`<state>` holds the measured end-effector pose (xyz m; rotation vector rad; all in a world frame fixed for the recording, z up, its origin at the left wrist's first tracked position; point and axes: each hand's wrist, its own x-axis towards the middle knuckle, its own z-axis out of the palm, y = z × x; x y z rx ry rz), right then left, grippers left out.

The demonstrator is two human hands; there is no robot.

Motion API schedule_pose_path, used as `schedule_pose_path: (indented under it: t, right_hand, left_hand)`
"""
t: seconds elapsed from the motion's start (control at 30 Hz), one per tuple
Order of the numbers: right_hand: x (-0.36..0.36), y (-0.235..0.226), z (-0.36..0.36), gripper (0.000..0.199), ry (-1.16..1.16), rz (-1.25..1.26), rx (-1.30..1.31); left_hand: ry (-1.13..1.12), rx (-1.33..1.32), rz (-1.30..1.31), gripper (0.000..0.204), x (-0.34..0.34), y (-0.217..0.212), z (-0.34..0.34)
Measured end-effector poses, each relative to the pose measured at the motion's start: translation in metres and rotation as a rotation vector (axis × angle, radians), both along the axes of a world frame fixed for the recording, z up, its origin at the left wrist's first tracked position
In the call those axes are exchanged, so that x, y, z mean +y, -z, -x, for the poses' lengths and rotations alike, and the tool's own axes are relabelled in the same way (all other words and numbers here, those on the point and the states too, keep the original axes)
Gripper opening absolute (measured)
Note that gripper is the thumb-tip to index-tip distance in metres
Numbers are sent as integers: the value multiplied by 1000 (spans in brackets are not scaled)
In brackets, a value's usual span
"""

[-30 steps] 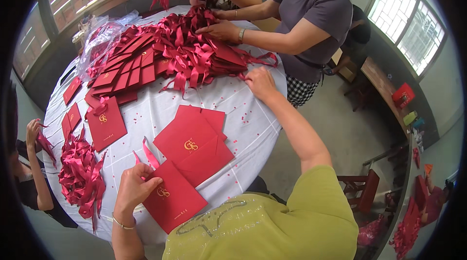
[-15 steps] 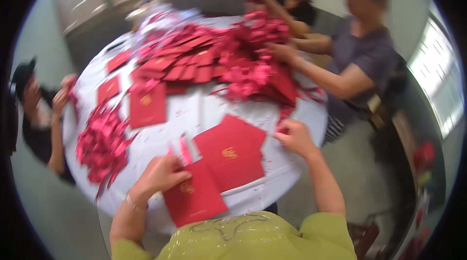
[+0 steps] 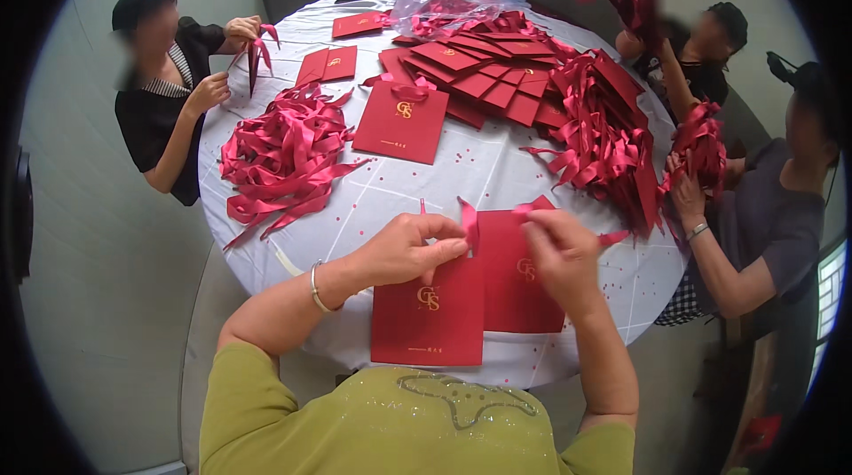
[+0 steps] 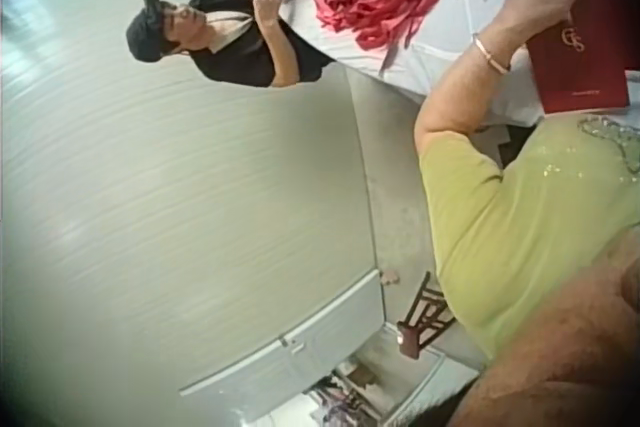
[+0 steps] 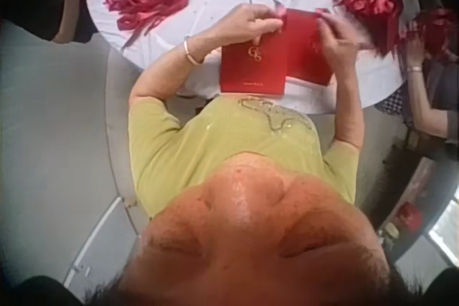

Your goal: The person attaches ribbon handles to paper gift bags by threading ribbon strips through the slots on each bag by hand.

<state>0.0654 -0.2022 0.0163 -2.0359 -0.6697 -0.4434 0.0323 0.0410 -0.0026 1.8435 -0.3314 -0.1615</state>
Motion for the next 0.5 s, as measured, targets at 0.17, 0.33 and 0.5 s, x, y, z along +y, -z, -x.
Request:
schedule_pose_path:
  t: [0.17, 0.33, 0.5]
  right_hand:
    - [43, -8, 11, 14, -271, 206, -156]
    - [18, 10, -11, 11, -214, 104, 106]
    - [-8, 11, -2, 12, -157, 74, 171]
  left_hand:
    - [-573, -721, -377, 57, 51, -13, -35]
    - [-894, -203, -1210, 63, 119, 1, -47]
    - [-842, -354, -1245, 14, 172, 23, -77]
